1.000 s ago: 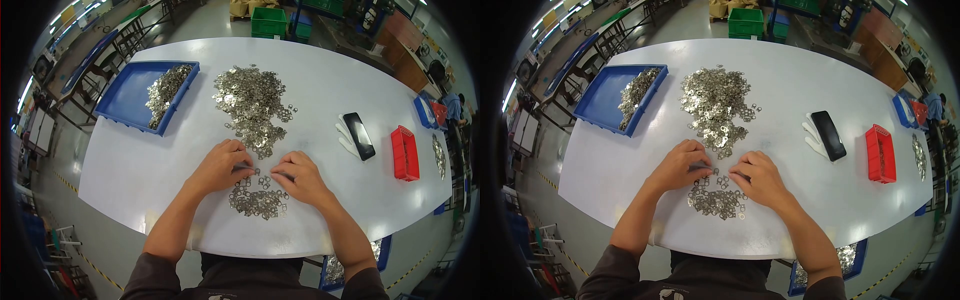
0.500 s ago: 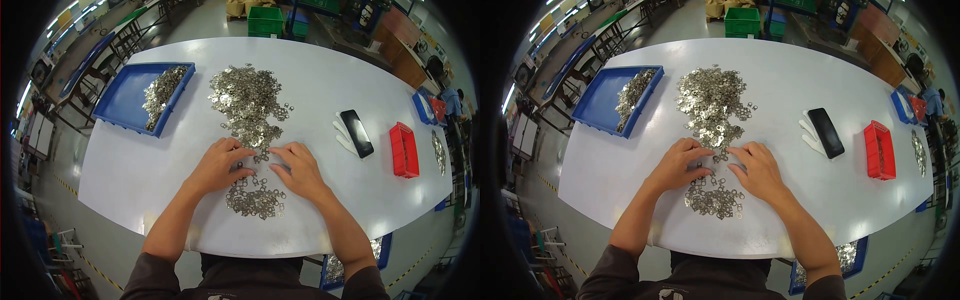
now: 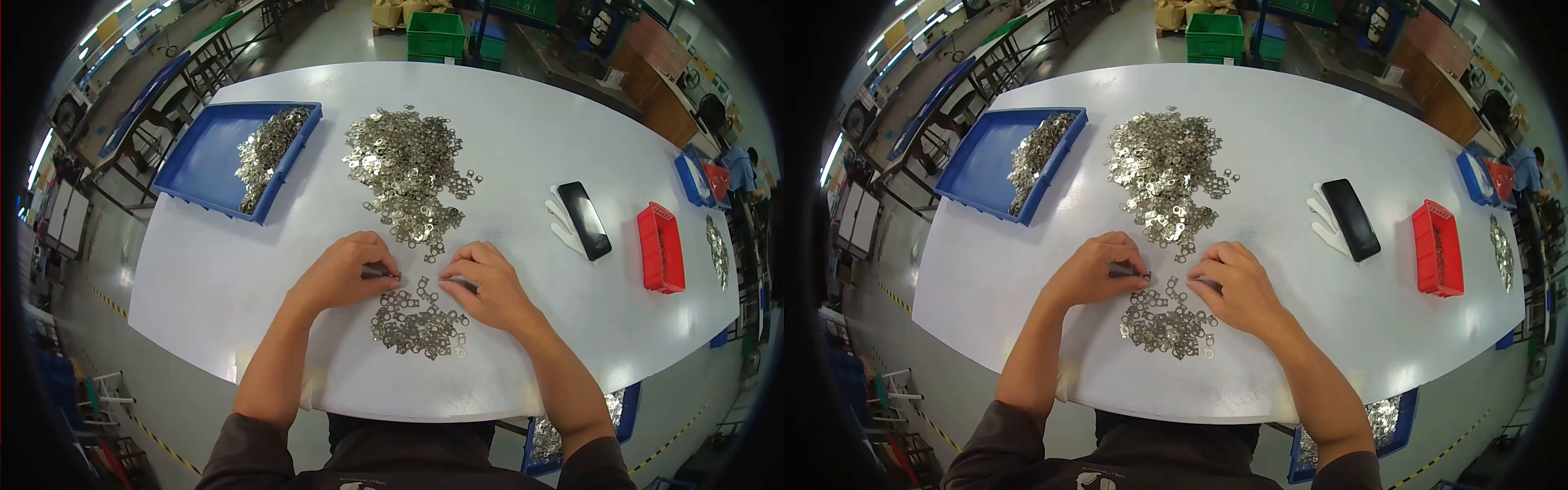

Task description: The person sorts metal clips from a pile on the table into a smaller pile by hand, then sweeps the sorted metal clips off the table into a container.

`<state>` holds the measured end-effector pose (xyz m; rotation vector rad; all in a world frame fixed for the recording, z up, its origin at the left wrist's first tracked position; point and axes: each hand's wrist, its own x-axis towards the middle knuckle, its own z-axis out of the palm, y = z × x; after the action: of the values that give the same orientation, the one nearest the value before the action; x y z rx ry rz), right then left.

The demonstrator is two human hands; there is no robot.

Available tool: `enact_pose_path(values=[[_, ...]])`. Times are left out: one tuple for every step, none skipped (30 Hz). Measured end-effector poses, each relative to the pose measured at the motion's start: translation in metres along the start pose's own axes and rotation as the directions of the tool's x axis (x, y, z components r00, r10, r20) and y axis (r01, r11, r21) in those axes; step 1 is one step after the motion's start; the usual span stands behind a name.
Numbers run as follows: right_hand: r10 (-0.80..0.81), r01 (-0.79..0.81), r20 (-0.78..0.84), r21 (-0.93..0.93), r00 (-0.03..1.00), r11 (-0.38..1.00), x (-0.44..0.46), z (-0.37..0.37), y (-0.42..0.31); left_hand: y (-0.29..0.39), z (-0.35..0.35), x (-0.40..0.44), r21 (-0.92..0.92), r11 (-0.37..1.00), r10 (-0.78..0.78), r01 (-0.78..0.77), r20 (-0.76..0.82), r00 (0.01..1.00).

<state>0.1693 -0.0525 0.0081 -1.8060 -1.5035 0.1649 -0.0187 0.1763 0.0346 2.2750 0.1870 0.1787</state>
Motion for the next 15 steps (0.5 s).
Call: enact_pose_path(values=[[0.013, -0.013, -0.02, 0.006, 1.0, 1.0, 0.0, 0.0, 0.0, -0.002, -0.002, 0.0, -0.004, 1.0, 0.008, -0.008, -0.019, 1.0], [0.015, -0.017, -0.048, -0.04, 0.999, 0.999, 0.002, 0.0, 0.0, -0.003, -0.005, -0.001, -0.008, 1.0, 0.016, -0.017, -0.038, 0.999], [0.017, -0.024, -0.079, -0.086, 0.997, 0.996, 0.005, -0.001, -0.001, -0.005, -0.007, -0.001, 0.001, 1.0, -0.012, 0.012, -0.048, 0.999], [0.02, -0.035, -0.111, -0.131, 0.994, 0.991, 0.007, -0.002, -0.002, -0.007, -0.009, -0.001, 0.009, 0.999, -0.038, 0.039, -0.055, 0.998], [0.002, -0.018, -0.102, -0.15, 0.995, 0.989, 0.007, -0.002, -0.001, -0.008, -0.011, -0.001, 0.018, 0.998, -0.065, 0.066, -0.061, 0.996], [-0.016, 0.0, -0.094, -0.168, 0.995, 0.986, 0.006, 0.0, 0.001, -0.008, -0.011, -0.001, 0.042, 0.996, -0.071, 0.074, -0.057, 0.996], [-0.035, 0.019, -0.084, -0.186, 0.996, 0.982, 0.006, 0.001, 0.003, -0.008, -0.011, -0.001, 0.066, 0.994, -0.078, 0.082, -0.054, 0.995], [-0.028, 0.019, -0.063, -0.14, 0.998, 0.99, 0.005, 0.0, 0.002, -0.008, -0.012, -0.001, 0.089, 0.992, -0.086, 0.091, -0.053, 0.995], [-0.022, 0.018, -0.042, -0.093, 0.999, 0.996, 0.004, -0.002, 0.001, -0.008, -0.012, -0.001, 0.088, 0.992, -0.086, 0.09, -0.052, 0.995], [-0.017, 0.016, -0.019, -0.047, 1.0, 0.999, 0.003, -0.003, 0.001, -0.008, -0.012, -0.002, 0.086, 0.992, -0.086, 0.09, -0.05, 0.995], [0.004, -0.005, -0.034, -0.046, 0.999, 0.999, 0.003, -0.003, 0.003, -0.009, -0.012, -0.002, 0.083, 0.993, -0.086, 0.09, -0.049, 0.995], [0.025, -0.027, -0.049, -0.045, 0.998, 0.999, 0.002, -0.002, 0.006, -0.009, -0.012, -0.002, 0.086, 0.992, -0.086, 0.09, -0.056, 0.995], [0.046, -0.049, -0.064, -0.044, 0.997, 0.998, 0.002, -0.001, 0.007, -0.008, -0.011, -0.001, 0.09, 0.992, -0.086, 0.091, -0.063, 0.994], [0.044, -0.048, -0.07, -0.054, 0.997, 0.997, 0.002, 0.0, 0.008, -0.008, -0.011, -0.001, 0.093, 0.991, -0.086, 0.093, -0.07, 0.994], [0.041, -0.046, -0.076, -0.064, 0.996, 0.997, 0.003, 0.001, 0.009, -0.007, -0.009, -0.001, 0.098, 0.991, -0.086, 0.094, -0.081, 0.993]])
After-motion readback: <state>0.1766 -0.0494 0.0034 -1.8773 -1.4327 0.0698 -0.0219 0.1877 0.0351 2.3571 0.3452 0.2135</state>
